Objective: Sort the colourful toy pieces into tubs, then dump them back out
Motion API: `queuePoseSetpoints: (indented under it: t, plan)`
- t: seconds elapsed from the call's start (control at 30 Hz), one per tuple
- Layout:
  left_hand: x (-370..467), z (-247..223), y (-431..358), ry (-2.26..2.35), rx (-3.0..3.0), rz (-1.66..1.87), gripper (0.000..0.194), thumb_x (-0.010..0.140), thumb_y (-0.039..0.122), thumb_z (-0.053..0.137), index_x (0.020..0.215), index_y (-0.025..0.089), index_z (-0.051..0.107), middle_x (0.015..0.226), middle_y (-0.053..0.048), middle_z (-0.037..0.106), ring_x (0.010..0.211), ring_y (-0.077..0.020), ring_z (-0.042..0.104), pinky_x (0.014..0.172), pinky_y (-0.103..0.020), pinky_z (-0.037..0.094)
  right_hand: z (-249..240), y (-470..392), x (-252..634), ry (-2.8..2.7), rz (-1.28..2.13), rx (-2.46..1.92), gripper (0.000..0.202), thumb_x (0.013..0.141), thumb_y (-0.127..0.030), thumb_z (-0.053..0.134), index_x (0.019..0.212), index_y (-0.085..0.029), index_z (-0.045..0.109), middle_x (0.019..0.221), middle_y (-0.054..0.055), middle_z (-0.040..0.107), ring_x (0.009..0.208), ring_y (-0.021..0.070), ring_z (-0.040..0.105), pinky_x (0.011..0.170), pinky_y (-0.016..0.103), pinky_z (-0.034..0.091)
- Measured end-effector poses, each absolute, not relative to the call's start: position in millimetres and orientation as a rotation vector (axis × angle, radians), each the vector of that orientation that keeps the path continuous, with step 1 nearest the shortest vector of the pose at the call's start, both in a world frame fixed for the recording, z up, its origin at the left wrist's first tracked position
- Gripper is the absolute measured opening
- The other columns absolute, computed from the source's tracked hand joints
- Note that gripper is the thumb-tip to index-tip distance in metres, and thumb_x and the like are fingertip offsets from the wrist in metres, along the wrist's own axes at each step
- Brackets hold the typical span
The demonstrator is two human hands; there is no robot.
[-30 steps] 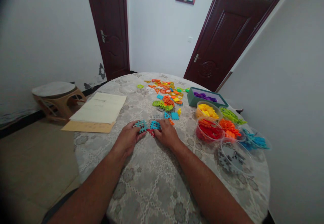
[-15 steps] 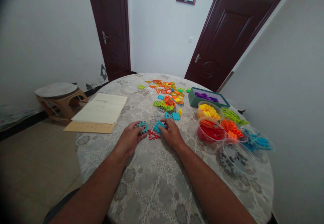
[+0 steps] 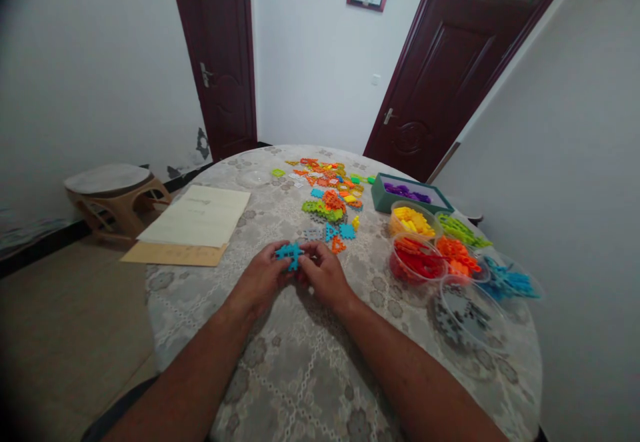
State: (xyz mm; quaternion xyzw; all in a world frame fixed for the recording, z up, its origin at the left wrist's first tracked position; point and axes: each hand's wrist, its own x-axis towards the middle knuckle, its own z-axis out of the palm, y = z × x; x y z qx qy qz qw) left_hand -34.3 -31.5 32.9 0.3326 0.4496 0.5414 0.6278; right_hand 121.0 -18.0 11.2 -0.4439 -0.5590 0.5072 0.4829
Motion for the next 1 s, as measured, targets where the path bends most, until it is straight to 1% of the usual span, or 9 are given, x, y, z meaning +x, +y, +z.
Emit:
queuePoseSetpoints:
  t: [0.07,0.13,0.2,0.3,0.37,0.47,0.6,0.7,1.0]
  plan:
    - [-35,33,-31,1.035,0.711,1.272,0.049,0.079,0.010,0.068,0.126,0.017,0.062,0.110,-0.012,0.072,0.090,-0.0191,0.073,0.080,-0.031,0.063,12,-17,125,-1.558,0.992,-1.131,0.027,0.096,-0.041,0.062,0.117,-0.024,0.065,0.090,0.003,0.070,0.073,0.0182,0.068,0.065,0.032,0.058]
    - [-35,35,-31,1.031,0.646,1.295,0.048,0.079,0.008,0.065,0.126,0.018,0.061,0.109,-0.010,0.071,0.089,-0.0192,0.073,0.082,-0.035,0.064,11,-8,138,-1.755,0.564,-1.189,0.027,0.099,-0.035,0.056,0.119,-0.022,0.068,0.113,0.010,0.072,0.101,0.0243,0.069,0.089,0.042,0.058]
    - [-35,37,-31,1.037,0.609,1.306,0.048,0.080,0.007,0.064,0.126,0.018,0.059,0.108,-0.010,0.070,0.086,-0.0194,0.073,0.080,-0.039,0.066,9,5,156,-1.903,0.141,-1.281,0.032,0.099,-0.030,0.055,0.126,-0.020,0.069,0.134,0.015,0.066,0.130,0.0304,0.058,0.111,0.051,0.046]
    - [-34,39,-32,1.058,0.576,1.337,0.045,0.080,0.006,0.062,0.123,0.018,0.061,0.107,-0.010,0.069,0.085,-0.0181,0.073,0.080,-0.038,0.067,0,22,177,-1.998,-0.197,-1.545,0.042,0.099,-0.033,0.057,0.138,-0.019,0.065,0.155,0.016,0.054,0.151,0.0362,0.036,0.122,0.057,0.030]
    - [-33,39,-32,1.060,0.559,1.344,0.044,0.079,0.005,0.062,0.122,0.017,0.061,0.105,-0.009,0.068,0.084,-0.0169,0.073,0.080,-0.035,0.066,-7,28,181,-2.032,-0.261,-1.699,0.046,0.100,-0.039,0.059,0.142,-0.021,0.063,0.160,0.015,0.050,0.153,0.0382,0.033,0.121,0.058,0.029]
    - [-32,39,-32,1.060,0.559,1.320,0.045,0.079,0.004,0.062,0.123,0.016,0.061,0.106,-0.010,0.068,0.084,-0.0173,0.073,0.079,-0.034,0.066,-13,30,178,-2.068,-0.266,-1.772,0.043,0.100,-0.044,0.060,0.138,-0.024,0.064,0.156,0.015,0.053,0.147,0.0384,0.039,0.117,0.057,0.031]
    - [-33,36,-31,1.057,0.563,1.319,0.046,0.080,0.005,0.063,0.124,0.017,0.061,0.109,-0.011,0.068,0.090,-0.0186,0.073,0.083,-0.036,0.066,-12,29,174,-2.048,-0.196,-1.754,0.027,0.098,-0.041,0.062,0.115,-0.021,0.066,0.125,0.014,0.069,0.121,0.0321,0.058,0.109,0.051,0.037]
    - [-33,35,-31,1.051,0.570,1.325,0.045,0.080,0.006,0.064,0.124,0.017,0.060,0.110,-0.011,0.067,0.092,-0.0185,0.072,0.085,-0.036,0.066,-8,27,176,-2.017,-0.157,-1.658,0.019,0.097,-0.037,0.063,0.107,-0.021,0.065,0.109,0.011,0.071,0.108,0.0296,0.062,0.106,0.049,0.040]
    - [-32,35,-36,0.980,0.706,1.240,0.050,0.077,0.024,0.081,0.123,0.017,0.064,0.105,-0.010,0.073,0.089,-0.0203,0.073,0.079,-0.031,0.062,20,-13,139,-2.107,0.026,-0.865,0.041,0.096,-0.048,0.069,0.128,-0.025,0.060,0.130,0.012,0.069,0.126,0.0293,0.060,0.115,0.051,0.041]
